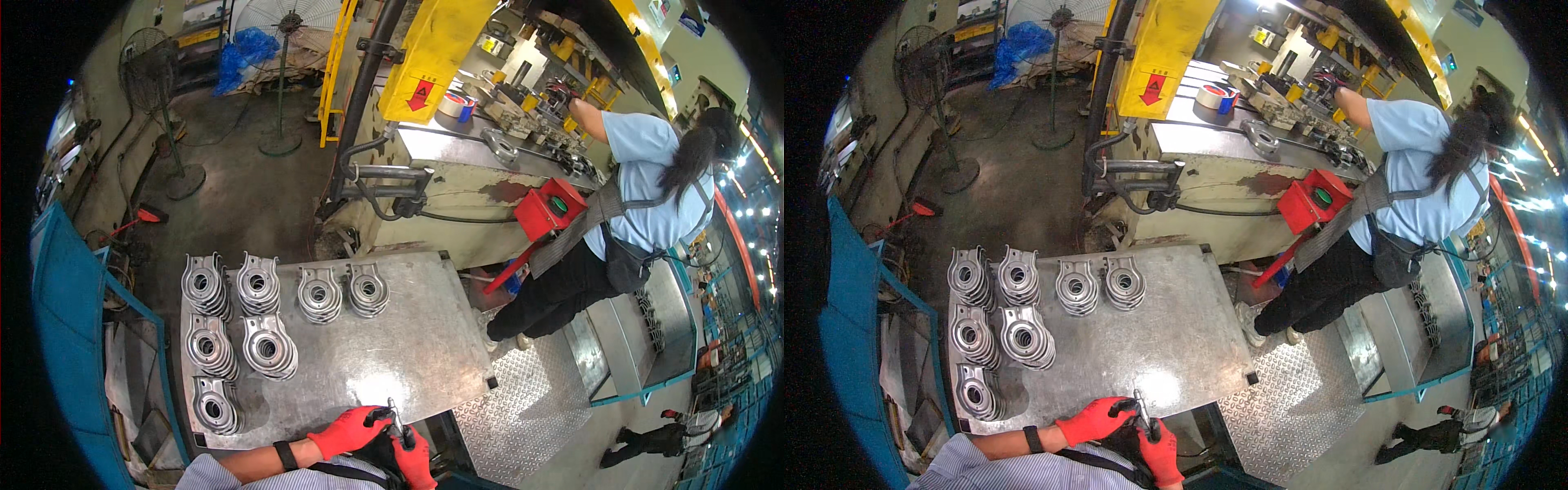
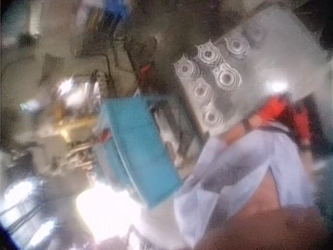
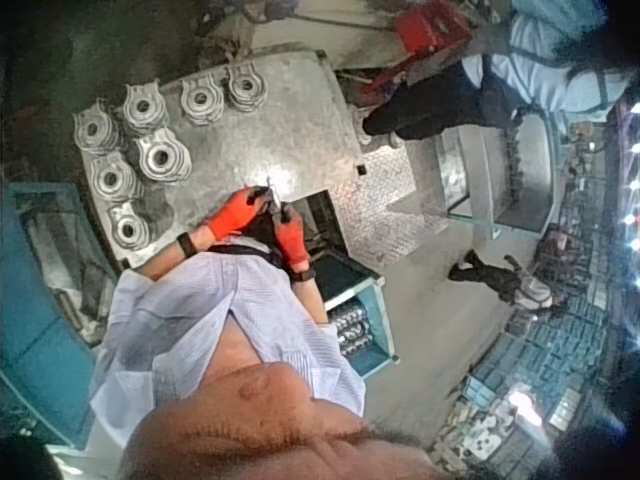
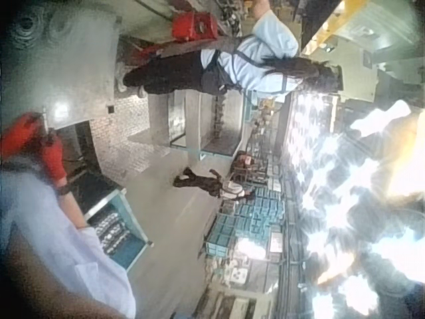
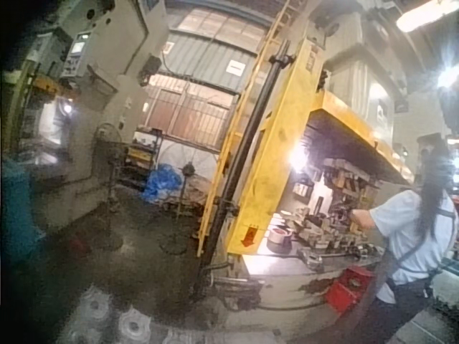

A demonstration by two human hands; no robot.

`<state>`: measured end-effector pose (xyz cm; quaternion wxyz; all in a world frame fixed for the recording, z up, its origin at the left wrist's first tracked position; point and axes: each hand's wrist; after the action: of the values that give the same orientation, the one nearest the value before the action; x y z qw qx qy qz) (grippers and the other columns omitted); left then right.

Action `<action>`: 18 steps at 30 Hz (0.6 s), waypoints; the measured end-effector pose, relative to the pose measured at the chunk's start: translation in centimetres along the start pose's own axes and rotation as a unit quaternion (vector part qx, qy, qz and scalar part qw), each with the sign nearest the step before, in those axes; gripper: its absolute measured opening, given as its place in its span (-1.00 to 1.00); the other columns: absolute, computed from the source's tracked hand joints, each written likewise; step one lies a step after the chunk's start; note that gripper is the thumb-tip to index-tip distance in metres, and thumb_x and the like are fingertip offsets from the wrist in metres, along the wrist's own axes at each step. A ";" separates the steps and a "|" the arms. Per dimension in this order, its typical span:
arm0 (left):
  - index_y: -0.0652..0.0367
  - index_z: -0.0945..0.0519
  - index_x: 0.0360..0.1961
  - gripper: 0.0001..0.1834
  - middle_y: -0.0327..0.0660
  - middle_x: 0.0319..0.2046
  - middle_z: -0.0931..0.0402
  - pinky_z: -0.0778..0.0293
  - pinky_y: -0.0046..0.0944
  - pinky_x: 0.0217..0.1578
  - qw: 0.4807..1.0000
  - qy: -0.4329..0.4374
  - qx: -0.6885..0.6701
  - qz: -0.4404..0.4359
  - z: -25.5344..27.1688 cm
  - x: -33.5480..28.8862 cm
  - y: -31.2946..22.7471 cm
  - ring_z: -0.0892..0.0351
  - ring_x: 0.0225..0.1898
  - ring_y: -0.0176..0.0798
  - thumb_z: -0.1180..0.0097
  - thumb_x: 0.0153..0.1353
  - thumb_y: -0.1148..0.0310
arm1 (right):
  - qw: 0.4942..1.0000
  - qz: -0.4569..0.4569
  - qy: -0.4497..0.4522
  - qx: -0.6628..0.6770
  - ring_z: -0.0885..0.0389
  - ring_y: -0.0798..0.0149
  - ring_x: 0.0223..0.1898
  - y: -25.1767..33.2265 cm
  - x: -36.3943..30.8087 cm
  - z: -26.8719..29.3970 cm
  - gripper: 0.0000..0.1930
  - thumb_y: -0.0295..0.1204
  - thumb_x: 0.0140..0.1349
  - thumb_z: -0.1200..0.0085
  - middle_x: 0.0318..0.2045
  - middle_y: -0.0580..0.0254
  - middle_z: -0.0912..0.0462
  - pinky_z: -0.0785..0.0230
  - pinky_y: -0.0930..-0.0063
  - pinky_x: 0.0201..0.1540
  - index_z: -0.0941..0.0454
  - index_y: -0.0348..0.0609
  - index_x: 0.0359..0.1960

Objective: Inspecting and organizing circular metal components on a work table in a fabrication facility.

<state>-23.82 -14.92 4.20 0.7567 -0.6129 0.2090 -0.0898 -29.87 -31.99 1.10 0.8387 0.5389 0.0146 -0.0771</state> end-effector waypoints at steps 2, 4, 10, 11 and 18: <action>0.26 -0.54 -0.08 -0.68 0.02 -0.27 -0.59 -0.45 -0.24 -0.22 1.000 -0.008 -0.004 -0.005 0.0 0.0 0.1 -0.59 -0.27 -0.18 -0.09 0.22 0.28 | 1.000 -0.004 0.004 -0.013 -0.59 0.00 -0.43 0.0 -0.1 0.0 -0.81 -0.39 0.06 -0.14 -0.50 -0.05 -0.57 -0.37 0.29 -0.36 -0.50 -0.23 -0.34; 0.26 -0.54 -0.09 -0.68 0.00 -0.29 -0.59 -0.45 -0.25 -0.23 1.000 -0.009 -0.015 -0.008 0.0 0.1 0.3 -0.59 -0.29 -0.21 -0.09 0.22 0.28 | 1.000 -0.005 0.000 -0.018 -0.59 0.00 -0.43 0.0 -0.3 0.0 -0.79 -0.37 0.06 -0.15 -0.51 -0.04 -0.57 -0.37 0.28 -0.37 -0.50 -0.23 -0.33; 0.21 -0.57 -0.20 -0.70 -0.11 -0.40 -0.60 -0.42 -0.29 -0.30 0.998 0.013 -0.049 0.029 0.3 0.1 -0.4 -0.55 -0.39 -0.27 -0.06 0.24 0.18 | 0.992 -0.066 0.076 -0.078 -0.64 0.05 -0.29 -0.3 -0.3 0.4 -0.71 -0.40 0.08 -0.14 -0.39 -0.06 -0.61 -0.41 0.28 -0.22 -0.51 -0.23 -0.15; 0.15 -0.59 -0.10 -0.72 -0.15 -0.38 -0.60 -0.42 -0.31 -0.29 0.999 0.022 -0.032 0.029 0.1 0.3 0.8 -0.47 -0.37 -0.42 -0.05 0.26 0.22 | 0.996 -0.030 0.050 -0.073 -0.59 -0.07 -0.32 0.4 -0.3 0.2 -0.77 -0.36 0.14 -0.10 -0.42 -0.12 -0.59 -0.39 0.19 -0.27 -0.51 -0.25 -0.24; 0.17 -0.59 -0.11 -0.73 -0.20 -0.40 -0.59 -0.40 -0.33 -0.28 0.996 0.049 -0.072 0.004 0.3 0.4 0.8 -0.45 -0.36 -0.45 -0.03 0.27 0.26 | 0.998 -0.033 0.019 -0.045 -0.56 -0.13 -0.33 3.9 -0.6 0.0 -0.71 -0.27 0.21 -0.07 -0.38 -0.20 -0.59 -0.38 0.21 -0.30 -0.52 -0.32 -0.27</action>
<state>-23.40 -14.66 3.34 0.6995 -0.6601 0.2543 -0.1014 -29.91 -30.31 4.66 0.8586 0.5014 0.0516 -0.0936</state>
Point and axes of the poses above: each hand's wrist, its own x-axis towards the middle knuckle, its own z-axis out of the back of the hand, y = z × x
